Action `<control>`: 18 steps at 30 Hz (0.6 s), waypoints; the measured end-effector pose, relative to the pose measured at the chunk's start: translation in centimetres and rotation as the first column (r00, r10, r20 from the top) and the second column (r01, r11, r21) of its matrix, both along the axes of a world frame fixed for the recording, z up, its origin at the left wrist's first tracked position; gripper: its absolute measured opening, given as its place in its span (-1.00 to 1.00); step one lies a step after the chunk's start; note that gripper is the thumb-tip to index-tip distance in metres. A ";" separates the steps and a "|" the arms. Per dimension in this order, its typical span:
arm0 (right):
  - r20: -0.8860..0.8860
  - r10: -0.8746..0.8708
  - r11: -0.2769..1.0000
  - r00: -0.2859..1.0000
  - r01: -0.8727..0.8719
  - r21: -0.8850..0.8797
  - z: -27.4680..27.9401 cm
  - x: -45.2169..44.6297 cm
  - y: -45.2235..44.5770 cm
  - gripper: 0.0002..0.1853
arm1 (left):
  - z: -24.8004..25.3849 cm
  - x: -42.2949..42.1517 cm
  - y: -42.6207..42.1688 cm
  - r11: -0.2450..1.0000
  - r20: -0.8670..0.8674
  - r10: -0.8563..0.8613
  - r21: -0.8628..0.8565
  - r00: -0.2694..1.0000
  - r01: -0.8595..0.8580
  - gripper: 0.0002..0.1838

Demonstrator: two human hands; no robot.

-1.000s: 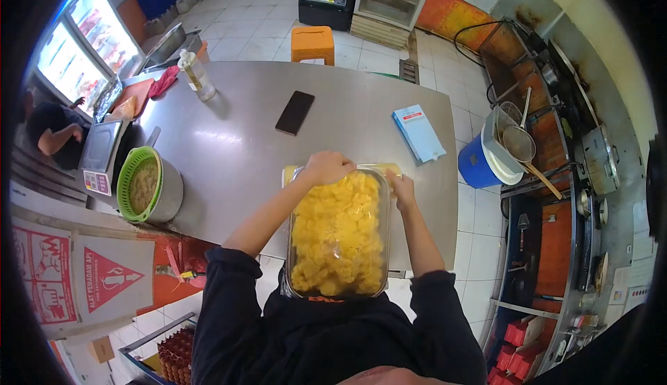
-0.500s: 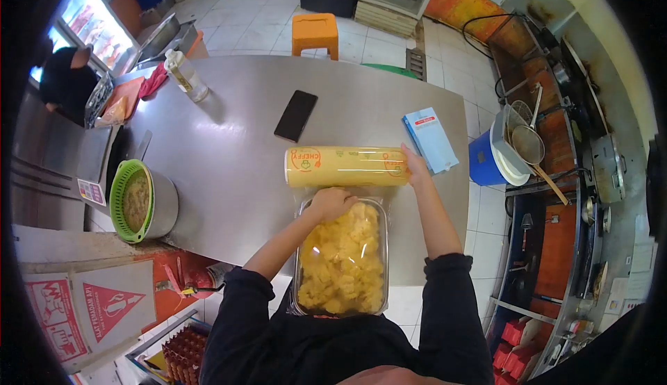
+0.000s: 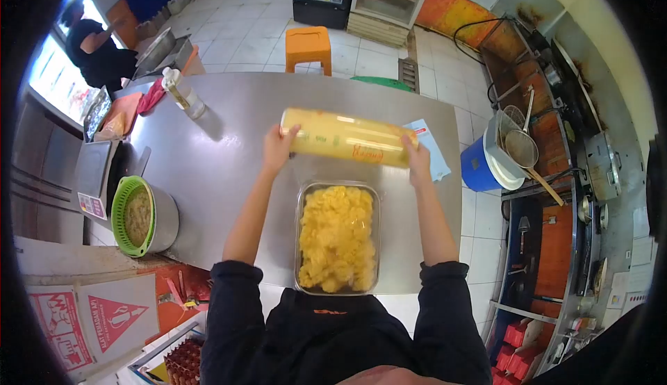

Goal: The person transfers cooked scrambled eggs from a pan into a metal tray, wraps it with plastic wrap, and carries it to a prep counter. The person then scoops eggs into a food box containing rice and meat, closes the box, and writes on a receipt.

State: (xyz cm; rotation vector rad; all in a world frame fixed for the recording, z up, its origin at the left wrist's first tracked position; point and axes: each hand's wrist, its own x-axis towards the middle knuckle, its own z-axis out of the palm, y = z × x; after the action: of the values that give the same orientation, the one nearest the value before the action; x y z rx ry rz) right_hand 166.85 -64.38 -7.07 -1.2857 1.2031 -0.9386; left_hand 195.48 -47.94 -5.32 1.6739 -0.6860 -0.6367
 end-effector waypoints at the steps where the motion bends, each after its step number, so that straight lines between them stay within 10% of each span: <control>1: 0.180 0.071 0.996 0.981 -0.080 0.045 3.5 0.1 0.0 -0.53 | 1.9 0.3 -0.9 1.000 0.005 0.001 -0.012 1.000 -0.001 -0.64; 3: 0.193 0.183 0.983 0.964 -0.182 -0.023 8.7 -0.7 0.4 -0.52 | 5.8 0.5 -2.3 0.963 -0.094 0.027 -0.266 0.995 -0.052 -0.61; 8: -0.343 0.295 0.879 0.892 -0.394 -0.267 11.8 -5.8 7.9 -0.52 | 10.0 -1.4 6.7 0.994 -0.266 -0.070 0.058 0.961 0.089 -0.55; 12: -0.189 0.360 0.914 0.914 -0.305 0.266 10.3 -9.3 18.2 -0.54 | 4.7 -6.0 16.4 0.945 -0.512 0.015 0.288 0.859 0.156 -0.60; 15: -0.303 0.387 0.894 0.871 -0.274 0.355 6.1 -12.5 22.6 -0.55 | 0.5 -8.7 22.6 0.966 -0.628 -0.021 0.189 0.778 0.178 -0.64; 18: -0.008 0.220 0.954 0.975 -0.214 0.212 4.5 -13.7 26.4 -0.51 | -1.0 -10.2 26.5 0.967 -0.455 -0.138 0.132 0.880 0.220 -0.64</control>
State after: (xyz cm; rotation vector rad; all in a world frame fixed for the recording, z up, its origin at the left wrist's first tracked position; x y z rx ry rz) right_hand 153.20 -37.95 -2.55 -1.2366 1.1259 -0.6165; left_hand 185.31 -21.46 -6.28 1.5572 -0.4633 -1.2027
